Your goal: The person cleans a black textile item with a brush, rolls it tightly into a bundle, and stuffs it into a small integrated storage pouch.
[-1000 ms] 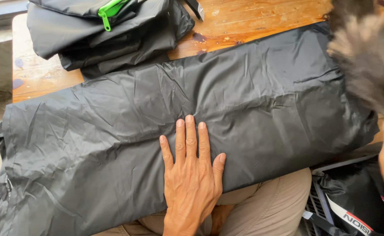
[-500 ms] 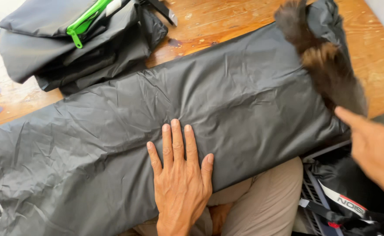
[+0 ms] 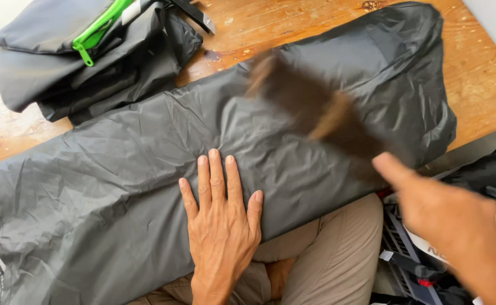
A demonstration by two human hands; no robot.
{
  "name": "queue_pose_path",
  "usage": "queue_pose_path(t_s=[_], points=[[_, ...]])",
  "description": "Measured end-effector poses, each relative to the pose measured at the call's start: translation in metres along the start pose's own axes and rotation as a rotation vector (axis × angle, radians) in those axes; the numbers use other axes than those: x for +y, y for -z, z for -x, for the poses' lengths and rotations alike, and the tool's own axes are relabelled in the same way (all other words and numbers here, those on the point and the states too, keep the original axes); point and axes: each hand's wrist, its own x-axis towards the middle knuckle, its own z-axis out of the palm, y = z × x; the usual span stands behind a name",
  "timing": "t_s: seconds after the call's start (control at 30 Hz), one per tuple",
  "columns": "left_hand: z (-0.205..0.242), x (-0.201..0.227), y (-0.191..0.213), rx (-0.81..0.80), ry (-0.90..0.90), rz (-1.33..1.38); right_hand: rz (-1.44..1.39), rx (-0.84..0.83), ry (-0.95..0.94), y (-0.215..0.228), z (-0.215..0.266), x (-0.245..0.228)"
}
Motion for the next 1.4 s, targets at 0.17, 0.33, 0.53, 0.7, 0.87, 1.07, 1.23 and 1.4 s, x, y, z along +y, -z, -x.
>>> queue_pose_path(t_s=[0.17,0.33,0.53,0.7,0.87,1.07,1.23,1.4], points=[[0.003,0.001,0.002,0.009,0.008,0.036,-0.133,0.137,-0.334,-0.090,0.009,0.057],[0.003,0.000,0.001,-0.001,0.011,0.038,-0.567,0.248,-0.598,0.033,-0.003,0.015],[0.002,0.000,0.003,0.010,-0.004,0.063,-0.451,-0.049,-0.399,0.022,0.010,-0.035],[0.005,-0.001,0.002,0.023,-0.010,0.063,-0.415,-0.013,-0.595,-0.049,0.011,0.036],[0.007,-0.001,0.003,0.054,-0.010,0.068,-0.550,0.305,-0.523,0.005,0.010,0.026],[0.004,0.001,0.004,0.022,-0.019,0.035,-0.620,0.668,0.006,0.074,0.004,-0.049],[0.006,-0.001,0.003,0.029,-0.022,0.068,-0.131,-0.127,-0.481,-0.003,0.007,-0.021],[0.007,0.000,0.005,0.041,-0.021,0.096,-0.664,0.226,-0.585,-0.019,-0.006,0.027]])
